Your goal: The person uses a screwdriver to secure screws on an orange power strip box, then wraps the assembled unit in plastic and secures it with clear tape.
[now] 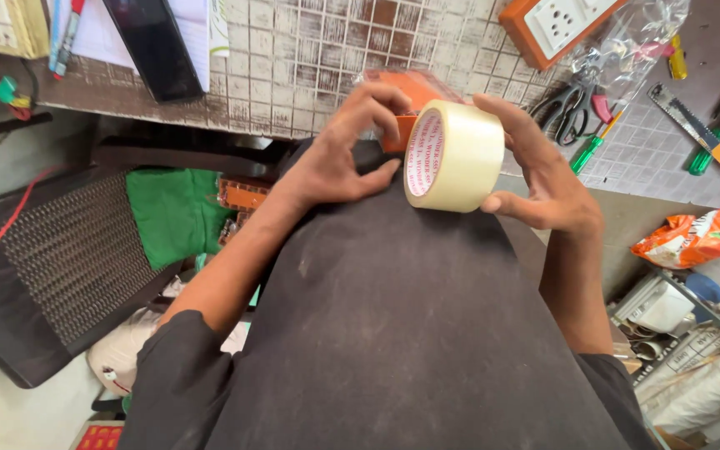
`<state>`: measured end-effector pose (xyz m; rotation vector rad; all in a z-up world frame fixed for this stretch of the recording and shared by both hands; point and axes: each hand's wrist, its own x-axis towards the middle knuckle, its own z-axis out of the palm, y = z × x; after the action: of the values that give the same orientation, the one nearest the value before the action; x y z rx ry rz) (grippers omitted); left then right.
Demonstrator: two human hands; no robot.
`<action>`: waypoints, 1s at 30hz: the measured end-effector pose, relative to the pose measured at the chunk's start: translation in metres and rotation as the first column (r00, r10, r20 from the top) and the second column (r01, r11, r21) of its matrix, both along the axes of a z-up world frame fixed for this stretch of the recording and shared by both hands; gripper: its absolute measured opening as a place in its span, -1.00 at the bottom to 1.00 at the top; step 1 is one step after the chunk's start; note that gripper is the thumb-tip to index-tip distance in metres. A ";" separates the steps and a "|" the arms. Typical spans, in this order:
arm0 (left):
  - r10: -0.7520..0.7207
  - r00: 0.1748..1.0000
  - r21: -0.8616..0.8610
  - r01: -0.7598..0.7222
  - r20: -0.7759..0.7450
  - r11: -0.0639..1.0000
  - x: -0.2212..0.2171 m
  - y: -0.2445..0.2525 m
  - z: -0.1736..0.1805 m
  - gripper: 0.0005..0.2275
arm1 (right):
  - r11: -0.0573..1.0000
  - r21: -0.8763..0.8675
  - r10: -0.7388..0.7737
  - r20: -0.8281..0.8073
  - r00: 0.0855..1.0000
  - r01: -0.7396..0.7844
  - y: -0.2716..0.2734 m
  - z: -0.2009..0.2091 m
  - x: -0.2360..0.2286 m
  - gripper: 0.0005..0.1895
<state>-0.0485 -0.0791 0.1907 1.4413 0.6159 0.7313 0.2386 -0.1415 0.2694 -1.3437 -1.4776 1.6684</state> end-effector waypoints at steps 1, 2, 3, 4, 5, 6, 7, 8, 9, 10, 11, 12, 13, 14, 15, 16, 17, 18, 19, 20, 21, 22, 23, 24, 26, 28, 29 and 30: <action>0.015 0.992 -0.136 0.001 0.123 0.991 -0.007 -0.001 0.001 -0.70 | 1.000 -0.012 -0.026 -0.023 0.999 0.026 -0.006 -0.003 0.001 -0.09; 0.048 0.969 -0.268 0.020 0.243 0.963 -0.011 -0.003 0.001 -0.66 | 0.998 -0.025 -0.052 -0.045 0.998 0.051 -0.010 -0.006 0.002 -0.17; 0.079 0.995 -0.129 -0.070 0.067 0.989 -0.010 -0.004 -0.001 -0.59 | 0.998 -0.016 -0.058 -0.011 0.998 0.058 -0.011 -0.010 0.003 -0.26; 0.132 0.985 0.024 -0.131 -0.107 0.991 -0.003 -0.001 -0.006 -0.51 | 0.998 -0.007 -0.064 0.023 0.998 0.064 -0.010 -0.013 0.002 -0.35; 0.206 0.941 0.187 -0.159 -0.267 0.969 0.002 0.002 -0.011 -0.41 | 0.998 0.009 -0.070 0.058 0.996 0.070 -0.009 -0.015 0.001 -0.44; 0.185 0.925 0.134 -0.147 -0.332 0.980 0.006 0.005 -0.015 -0.43 | 0.994 0.059 -0.101 0.078 0.992 0.096 -0.010 -0.017 -0.005 -0.48; 0.161 0.906 0.082 -0.140 -0.391 0.987 0.010 0.008 -0.019 -0.44 | 0.986 0.113 -0.131 0.097 0.987 0.120 -0.009 -0.020 -0.013 -0.50; 0.133 0.885 0.028 -0.135 -0.447 0.991 0.012 0.009 -0.020 -0.46 | 0.976 0.167 -0.162 0.113 0.980 0.141 -0.008 -0.022 -0.018 -0.52; 0.114 0.902 -0.046 -0.146 -0.416 0.988 0.013 0.009 -0.021 -0.50 | 0.970 0.191 -0.173 0.123 0.977 0.148 -0.005 -0.023 -0.021 -0.57; 0.097 0.918 -0.120 -0.153 -0.384 0.981 0.014 0.008 -0.021 -0.55 | 0.964 0.215 -0.184 0.132 0.974 0.153 -0.002 -0.026 -0.023 -0.62; 0.074 0.935 -0.199 -0.151 -0.348 0.968 0.015 0.007 -0.021 -0.59 | 0.959 0.233 -0.201 0.142 0.969 0.164 -0.001 -0.028 -0.025 -0.66; 0.098 0.939 -0.178 -0.164 -0.329 0.970 0.016 0.009 -0.023 -0.62 | 0.960 0.216 -0.207 0.108 0.972 0.180 0.000 -0.031 -0.027 -0.64; 0.124 0.942 -0.158 -0.180 -0.311 0.971 0.017 0.012 -0.024 -0.65 | 0.962 0.195 -0.210 0.071 0.975 0.193 0.002 -0.036 -0.029 -0.62; 0.149 0.944 -0.138 -0.197 -0.294 0.971 0.017 0.014 -0.024 -0.68 | 0.963 0.174 -0.215 0.035 0.976 0.205 0.002 -0.038 -0.030 -0.60; 0.122 0.939 -0.169 -0.184 -0.322 0.968 0.016 0.016 -0.022 -0.70 | 0.961 0.197 -0.213 0.087 0.973 0.193 0.002 -0.040 -0.031 -0.60; 0.094 0.932 -0.199 -0.172 -0.349 0.965 0.014 0.018 -0.019 -0.73 | 0.959 0.219 -0.212 0.138 0.967 0.179 0.003 -0.042 -0.032 -0.60; 0.061 0.926 -0.233 -0.157 -0.373 0.960 0.014 0.021 -0.016 -0.75 | 0.957 0.238 -0.214 0.191 0.958 0.166 0.001 -0.044 -0.032 -0.60; 0.039 0.925 -0.227 -0.134 -0.378 0.965 0.013 0.024 -0.012 -0.76 | 0.953 0.260 -0.216 0.214 0.953 0.158 0.001 -0.046 -0.030 -0.61; 0.019 0.922 -0.222 -0.113 -0.386 0.968 0.009 0.026 -0.009 -0.77 | 0.949 0.280 -0.216 0.233 0.948 0.147 0.001 -0.049 -0.029 -0.61; -0.001 0.919 -0.218 -0.092 -0.394 0.972 0.007 0.028 -0.006 -0.78 | 0.944 0.300 -0.216 0.252 0.943 0.135 0.000 -0.052 -0.028 -0.61; -0.038 0.917 -0.250 -0.068 -0.397 0.966 0.005 0.028 -0.002 -0.77 | 0.948 0.274 -0.232 0.245 0.941 0.163 -0.002 -0.054 -0.027 -0.62; -0.075 0.914 -0.281 -0.045 -0.399 0.959 0.004 0.027 0.001 -0.77 | 0.950 0.247 -0.249 0.238 0.939 0.190 -0.004 -0.057 -0.026 -0.64; -0.111 0.910 -0.316 -0.023 -0.399 0.948 0.002 0.026 0.002 -0.77 | 0.952 0.216 -0.264 0.232 0.936 0.215 -0.007 -0.058 -0.026 -0.65; -0.116 0.923 -0.338 -0.017 -0.367 0.941 0.001 0.027 0.002 -0.76 | 0.948 0.130 -0.308 0.150 0.940 0.290 -0.009 -0.059 -0.025 -0.66; -0.126 0.944 -0.386 -0.001 -0.304 0.923 -0.003 0.030 -0.002 -0.75 | 0.909 -0.067 -0.412 -0.001 0.911 0.411 -0.014 -0.059 -0.026 -0.68; -0.201 0.936 -0.443 0.055 -0.290 0.895 -0.006 0.038 -0.009 -0.72 | 0.946 0.014 -0.324 0.018 0.946 0.324 -0.015 -0.055 -0.027 -0.52; -0.234 0.931 -0.459 0.084 -0.281 0.884 -0.006 0.048 -0.013 -0.71 | 0.958 0.067 -0.280 0.027 0.960 0.278 -0.012 -0.055 -0.027 -0.44; -0.240 0.925 -0.352 0.128 -0.294 0.927 -0.004 0.056 -0.017 -0.70 | 0.960 0.101 -0.264 0.034 0.964 0.260 -0.009 -0.055 -0.028 -0.46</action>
<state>-0.0524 -0.0230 0.1741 1.2960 0.8057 0.2167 0.2106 -0.1504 0.2148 -1.4639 -1.3214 1.3902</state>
